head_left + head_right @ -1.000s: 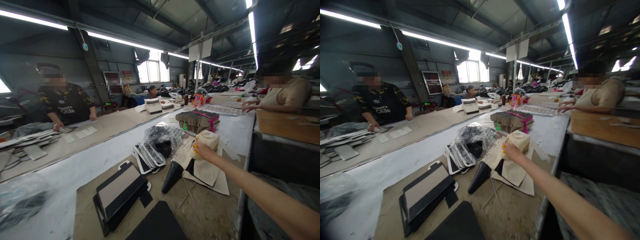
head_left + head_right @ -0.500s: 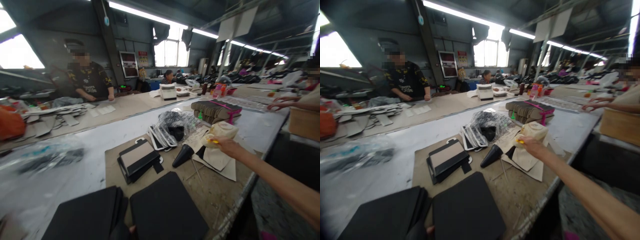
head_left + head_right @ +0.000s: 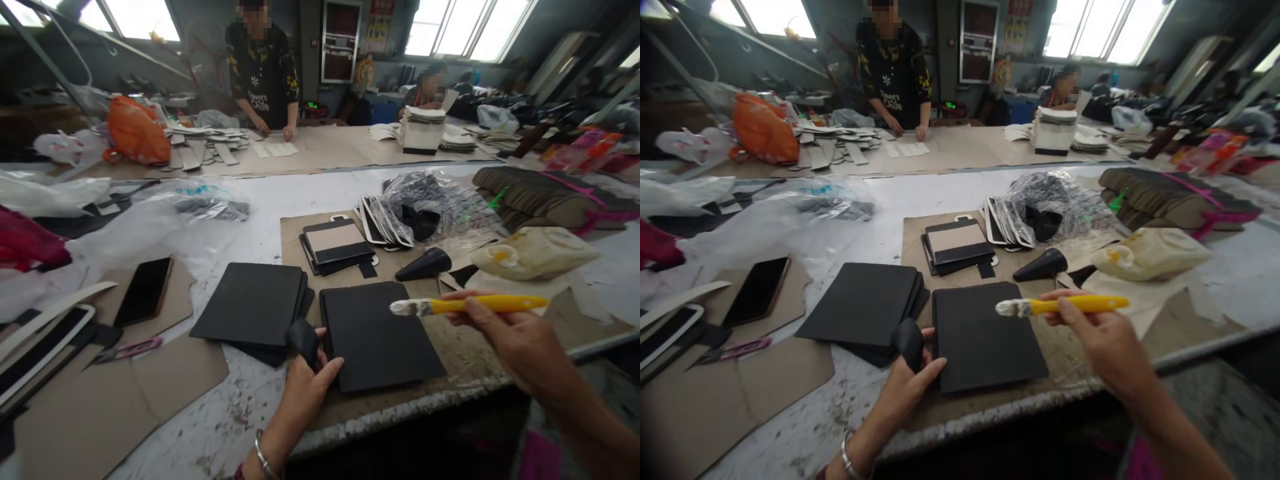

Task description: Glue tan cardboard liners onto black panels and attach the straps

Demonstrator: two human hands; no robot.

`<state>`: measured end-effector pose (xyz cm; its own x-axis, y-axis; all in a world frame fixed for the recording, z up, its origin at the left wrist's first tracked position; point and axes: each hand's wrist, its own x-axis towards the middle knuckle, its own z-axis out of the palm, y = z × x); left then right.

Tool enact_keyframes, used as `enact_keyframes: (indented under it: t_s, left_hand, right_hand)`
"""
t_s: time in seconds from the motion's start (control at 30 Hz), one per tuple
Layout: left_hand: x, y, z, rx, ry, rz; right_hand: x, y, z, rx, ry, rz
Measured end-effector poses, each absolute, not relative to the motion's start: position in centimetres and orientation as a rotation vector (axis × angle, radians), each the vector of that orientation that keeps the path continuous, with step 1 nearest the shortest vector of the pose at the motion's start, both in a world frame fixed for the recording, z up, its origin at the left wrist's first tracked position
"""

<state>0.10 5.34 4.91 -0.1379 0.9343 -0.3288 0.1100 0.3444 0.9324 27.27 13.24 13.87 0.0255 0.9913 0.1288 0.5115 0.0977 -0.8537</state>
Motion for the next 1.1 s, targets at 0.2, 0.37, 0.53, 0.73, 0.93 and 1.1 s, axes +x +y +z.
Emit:
enact_keyframes:
  t_s: [0.2, 0.37, 0.53, 0.73, 0.93, 1.1]
  left_hand:
    - [0.0, 4.0, 4.7, 0.955, 1.418, 0.921]
    - [-0.3, 3.1, 4.6, 0.947, 1.357, 0.885]
    - [-0.4, 3.0, 4.4, 0.99, 1.4, 0.89]
    - [-0.4, 2.8, 3.9, 1.042, 1.419, 0.936]
    - [-0.6, 2.6, 3.2, 1.101, 1.437, 0.934]
    - [-0.5, 2.5, 3.2, 1.125, 1.465, 0.943]
  right_hand:
    - [18.2, 12.0, 13.1, -1.259, -1.786, 0.954]
    - [17.9, 12.5, 12.2, -1.3, -1.888, 0.921]
    - [17.0, 12.8, 12.4, -1.346, -1.92, 0.828]
    - [18.1, 8.4, 12.8, -1.404, -1.986, 0.872]
    - [19.7, 4.7, 13.5, -1.449, -1.83, 0.883]
    - [22.2, 5.1, 12.5, -1.564, -1.631, 0.889]
